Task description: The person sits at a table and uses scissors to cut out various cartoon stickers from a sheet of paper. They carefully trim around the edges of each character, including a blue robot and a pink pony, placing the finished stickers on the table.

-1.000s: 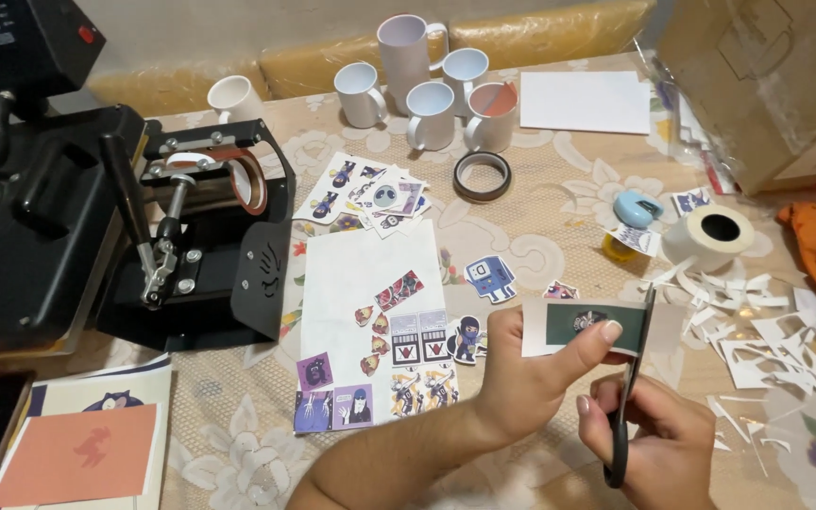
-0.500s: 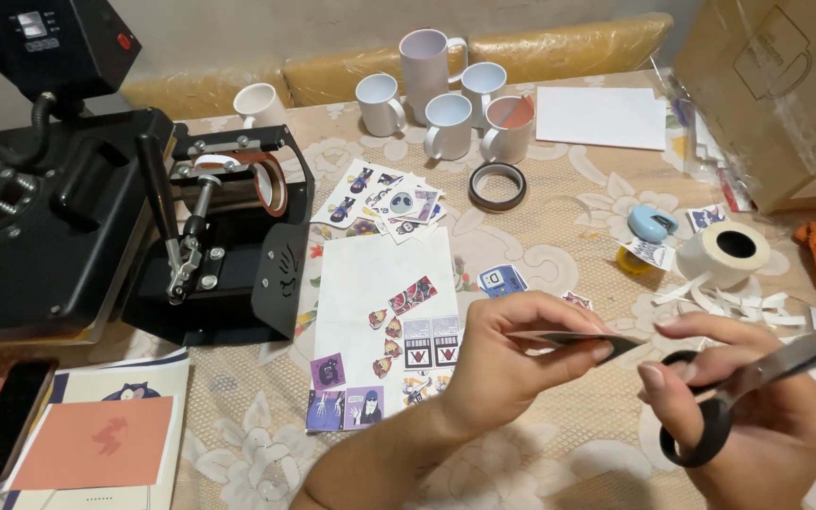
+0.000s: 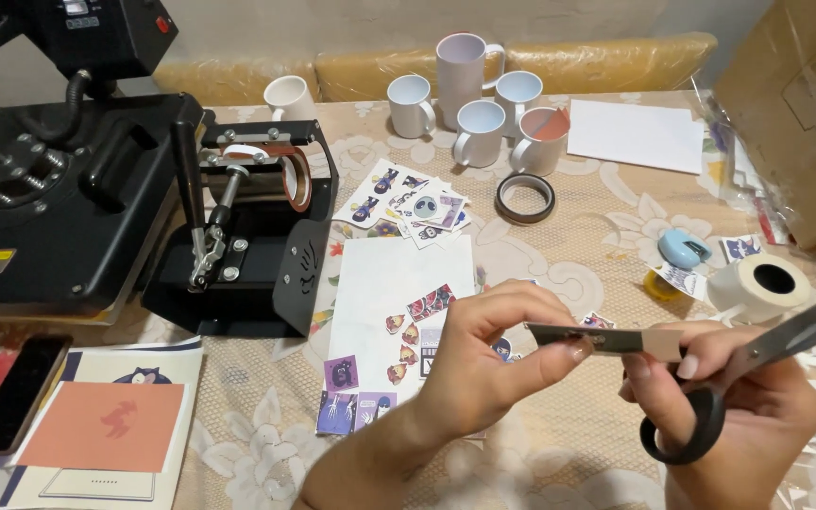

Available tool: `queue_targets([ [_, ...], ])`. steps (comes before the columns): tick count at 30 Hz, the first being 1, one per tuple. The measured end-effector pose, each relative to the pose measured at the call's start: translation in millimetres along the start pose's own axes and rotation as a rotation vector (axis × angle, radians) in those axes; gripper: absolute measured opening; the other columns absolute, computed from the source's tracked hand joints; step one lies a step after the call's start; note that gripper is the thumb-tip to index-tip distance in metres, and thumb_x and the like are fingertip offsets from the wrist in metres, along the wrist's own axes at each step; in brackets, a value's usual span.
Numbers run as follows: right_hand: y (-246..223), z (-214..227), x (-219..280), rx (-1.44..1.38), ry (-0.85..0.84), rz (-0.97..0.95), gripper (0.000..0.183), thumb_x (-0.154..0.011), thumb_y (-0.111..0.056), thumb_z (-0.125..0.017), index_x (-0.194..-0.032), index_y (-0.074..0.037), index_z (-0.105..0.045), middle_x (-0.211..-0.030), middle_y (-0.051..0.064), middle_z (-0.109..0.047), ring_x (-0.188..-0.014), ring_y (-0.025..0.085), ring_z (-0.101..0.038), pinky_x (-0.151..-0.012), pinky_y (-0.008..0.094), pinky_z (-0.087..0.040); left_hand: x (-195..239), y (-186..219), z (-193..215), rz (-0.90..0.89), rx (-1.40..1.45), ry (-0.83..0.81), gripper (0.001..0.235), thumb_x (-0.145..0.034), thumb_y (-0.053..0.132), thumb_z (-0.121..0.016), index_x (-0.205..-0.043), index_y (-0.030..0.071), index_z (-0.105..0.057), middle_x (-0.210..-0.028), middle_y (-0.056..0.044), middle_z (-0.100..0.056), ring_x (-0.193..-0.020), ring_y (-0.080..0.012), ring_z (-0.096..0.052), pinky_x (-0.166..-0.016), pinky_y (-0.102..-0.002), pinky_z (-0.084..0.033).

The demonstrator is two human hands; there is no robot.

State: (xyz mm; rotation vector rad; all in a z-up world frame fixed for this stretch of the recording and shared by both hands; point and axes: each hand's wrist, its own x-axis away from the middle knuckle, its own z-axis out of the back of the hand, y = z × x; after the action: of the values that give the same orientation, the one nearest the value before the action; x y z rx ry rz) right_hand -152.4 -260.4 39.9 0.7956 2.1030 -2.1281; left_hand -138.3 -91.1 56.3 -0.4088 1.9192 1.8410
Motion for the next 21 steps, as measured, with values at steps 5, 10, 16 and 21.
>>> queue_targets([
  [5, 1.1, -12.6, -3.9, -0.142, -0.098, 0.042, 0.032, -0.08, 0.001, -0.072, -0.082, -0.011, -0.042, -0.067, 0.011, -0.052, -0.055, 0.02, -0.061, -0.056, 0.029, -0.052, 3.5, -3.5, -12.4, 0.148, 0.32, 0.09, 0.013, -0.09, 0.011, -0.075, -0.102, 0.005, -0.073, -0.104, -0.006, -0.074, -0.1, -0.013, -0.068, -0.092, -0.025, -0.056],
  [10, 19.4, -8.2, -4.1, -0.116, -0.142, 0.058, 0.032, -0.078, 0.0, -0.075, -0.082, -0.008, -0.045, -0.072, 0.011, -0.053, -0.055, 0.021, -0.062, -0.056, 0.029, -0.055, 2.5, -5.8, -12.7, 0.199, 0.355, 0.144, 0.01, -0.087, 0.013, -0.078, -0.093, 0.005, -0.074, -0.092, -0.004, -0.073, -0.086, -0.0099, -0.065, -0.075, -0.023, -0.053],
  [16, 42.1, 2.8, -5.5, -0.039, -0.461, 0.258, 0.026, -0.076, -0.017, -0.073, -0.08, -0.003, -0.052, -0.088, 0.016, -0.065, -0.068, 0.018, -0.064, -0.073, 0.03, -0.056, -0.9, 1.6, -5.2, 0.239, 0.396, 0.274, 0.012, -0.086, 0.014, -0.077, -0.082, 0.006, -0.069, -0.078, 0.001, -0.069, -0.074, -0.0061, -0.062, -0.069, -0.022, -0.051],
  [21, 22.3, -10.1, 1.5, 0.179, -0.56, 0.301, 0.023, -0.073, -0.021, -0.075, -0.068, -0.008, -0.056, -0.064, 0.002, -0.056, -0.059, 0.013, -0.051, -0.063, 0.023, -0.041, -3.0, 0.2, -5.8, 0.267, 0.479, 0.308, 0.016, -0.084, 0.013, -0.078, -0.079, 0.004, -0.066, -0.078, -0.003, -0.069, -0.073, -0.0121, -0.068, -0.069, -0.025, -0.06],
])
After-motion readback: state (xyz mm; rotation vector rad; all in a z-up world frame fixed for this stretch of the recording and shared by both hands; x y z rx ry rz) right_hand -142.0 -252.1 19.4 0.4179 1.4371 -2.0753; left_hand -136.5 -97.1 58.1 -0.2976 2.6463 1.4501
